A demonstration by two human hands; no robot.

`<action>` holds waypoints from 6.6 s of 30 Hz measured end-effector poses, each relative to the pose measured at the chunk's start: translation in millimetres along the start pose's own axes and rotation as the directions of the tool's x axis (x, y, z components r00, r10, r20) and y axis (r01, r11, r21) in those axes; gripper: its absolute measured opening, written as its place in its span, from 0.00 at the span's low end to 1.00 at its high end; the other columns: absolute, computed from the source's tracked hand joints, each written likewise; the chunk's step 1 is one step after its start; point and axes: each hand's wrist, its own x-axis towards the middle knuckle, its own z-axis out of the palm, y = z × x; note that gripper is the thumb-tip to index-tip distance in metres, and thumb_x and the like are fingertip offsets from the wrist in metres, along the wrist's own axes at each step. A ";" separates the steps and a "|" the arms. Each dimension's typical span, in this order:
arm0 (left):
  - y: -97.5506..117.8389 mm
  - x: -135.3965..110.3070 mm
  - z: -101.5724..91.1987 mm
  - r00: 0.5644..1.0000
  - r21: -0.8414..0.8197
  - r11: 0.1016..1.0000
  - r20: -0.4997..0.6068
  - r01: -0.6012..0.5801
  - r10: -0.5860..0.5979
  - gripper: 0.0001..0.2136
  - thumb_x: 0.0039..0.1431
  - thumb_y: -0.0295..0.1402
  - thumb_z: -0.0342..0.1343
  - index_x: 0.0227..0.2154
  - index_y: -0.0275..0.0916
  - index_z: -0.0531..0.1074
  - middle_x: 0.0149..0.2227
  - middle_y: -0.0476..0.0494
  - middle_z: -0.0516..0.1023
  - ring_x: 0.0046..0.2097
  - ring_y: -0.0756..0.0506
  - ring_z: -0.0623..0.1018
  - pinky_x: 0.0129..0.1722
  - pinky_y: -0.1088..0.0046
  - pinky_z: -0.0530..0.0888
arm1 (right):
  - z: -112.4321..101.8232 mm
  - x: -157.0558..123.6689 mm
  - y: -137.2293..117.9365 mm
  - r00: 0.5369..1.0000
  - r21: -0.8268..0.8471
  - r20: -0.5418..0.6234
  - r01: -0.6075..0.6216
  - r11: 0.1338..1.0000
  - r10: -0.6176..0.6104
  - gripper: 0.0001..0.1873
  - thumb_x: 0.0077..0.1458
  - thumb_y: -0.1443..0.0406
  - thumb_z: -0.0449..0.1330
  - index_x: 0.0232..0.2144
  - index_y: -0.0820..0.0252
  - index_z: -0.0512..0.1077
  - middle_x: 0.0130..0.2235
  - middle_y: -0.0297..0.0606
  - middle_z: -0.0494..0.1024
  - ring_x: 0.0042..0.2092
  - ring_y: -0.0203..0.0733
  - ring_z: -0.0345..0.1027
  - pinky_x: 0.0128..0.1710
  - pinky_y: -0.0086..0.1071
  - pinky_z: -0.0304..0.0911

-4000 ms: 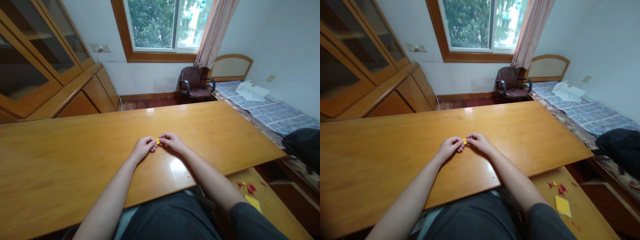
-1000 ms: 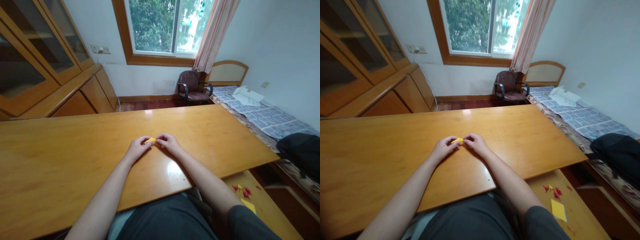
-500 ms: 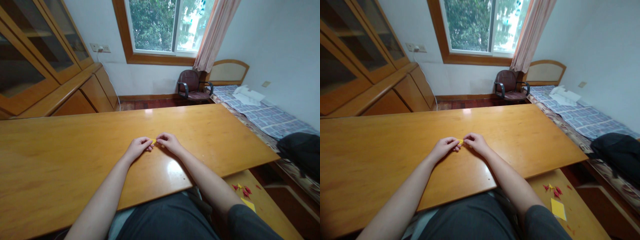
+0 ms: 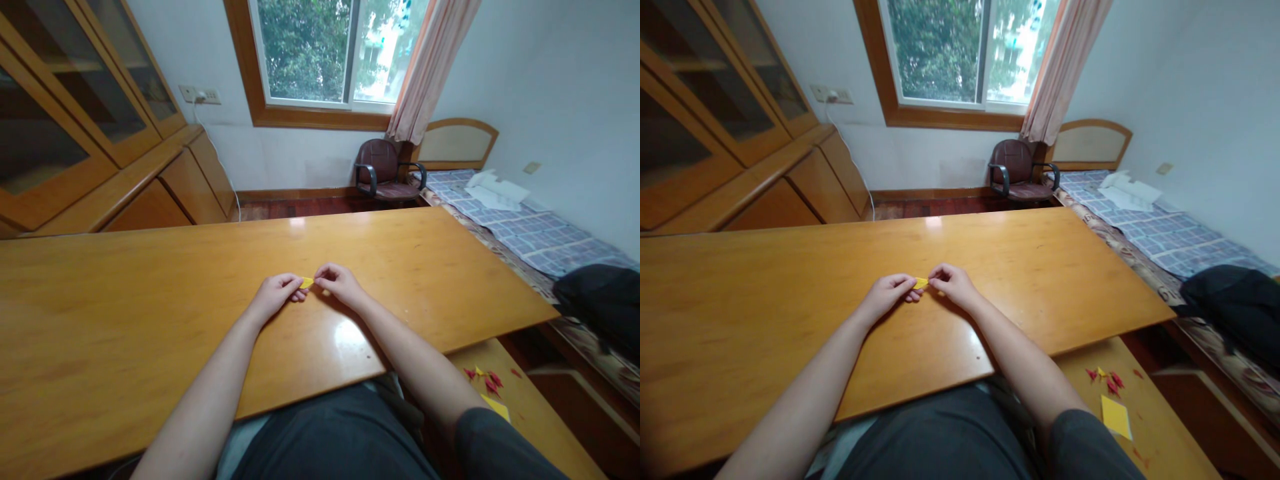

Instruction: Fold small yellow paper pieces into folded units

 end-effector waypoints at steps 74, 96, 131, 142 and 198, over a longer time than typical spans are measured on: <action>0.6 -2.8 0.1 0.936 0.267 0.938 -0.211 -0.221 0.281 0.14 0.56 0.36 0.58 0.44 0.38 0.75 0.39 0.44 0.79 0.30 0.48 0.79 0.34 0.72 0.75 | 0.2 -3.3 0.8 0.936 -0.362 -0.060 0.304 0.882 -0.347 0.07 0.55 0.63 0.62 0.33 0.59 0.79 0.33 0.39 0.81 0.34 0.37 0.73 0.36 0.30 0.68; 2.4 -2.1 -1.5 0.980 -0.083 0.986 -0.150 -0.147 0.133 0.19 0.49 0.41 0.66 0.41 0.36 0.73 0.33 0.46 0.78 0.35 0.46 0.80 0.41 0.69 0.76 | -0.4 -7.1 -2.3 0.886 -0.510 0.157 0.451 0.732 -0.437 0.11 0.60 0.61 0.59 0.44 0.59 0.75 0.40 0.40 0.80 0.37 0.36 0.72 0.41 0.29 0.67; 0.1 -3.6 0.2 0.983 0.021 0.988 -0.100 -0.151 0.153 0.21 0.53 0.45 0.62 0.45 0.36 0.71 0.31 0.45 0.80 0.36 0.44 0.81 0.43 0.66 0.76 | 0.2 -0.9 -1.2 0.966 -0.505 0.105 0.257 0.824 -0.236 0.10 0.57 0.61 0.63 0.40 0.58 0.79 0.37 0.39 0.82 0.37 0.38 0.73 0.40 0.30 0.65; 0.7 -2.4 2.6 0.976 0.140 0.977 -0.122 -0.162 0.179 0.19 0.54 0.45 0.60 0.44 0.37 0.72 0.31 0.45 0.81 0.36 0.43 0.81 0.42 0.65 0.76 | 0.8 2.9 -0.4 0.979 -0.491 0.102 0.203 0.847 -0.176 0.09 0.58 0.61 0.62 0.36 0.60 0.79 0.35 0.38 0.81 0.36 0.37 0.72 0.39 0.29 0.64; -4.7 -3.4 4.0 0.945 0.251 0.940 -0.171 -0.233 0.280 0.14 0.54 0.45 0.60 0.35 0.39 0.72 0.35 0.45 0.80 0.36 0.45 0.80 0.39 0.68 0.78 | -0.4 -1.4 -2.9 0.933 -0.440 0.097 0.353 0.825 -0.347 0.06 0.59 0.63 0.60 0.35 0.59 0.76 0.35 0.37 0.78 0.37 0.38 0.70 0.41 0.31 0.64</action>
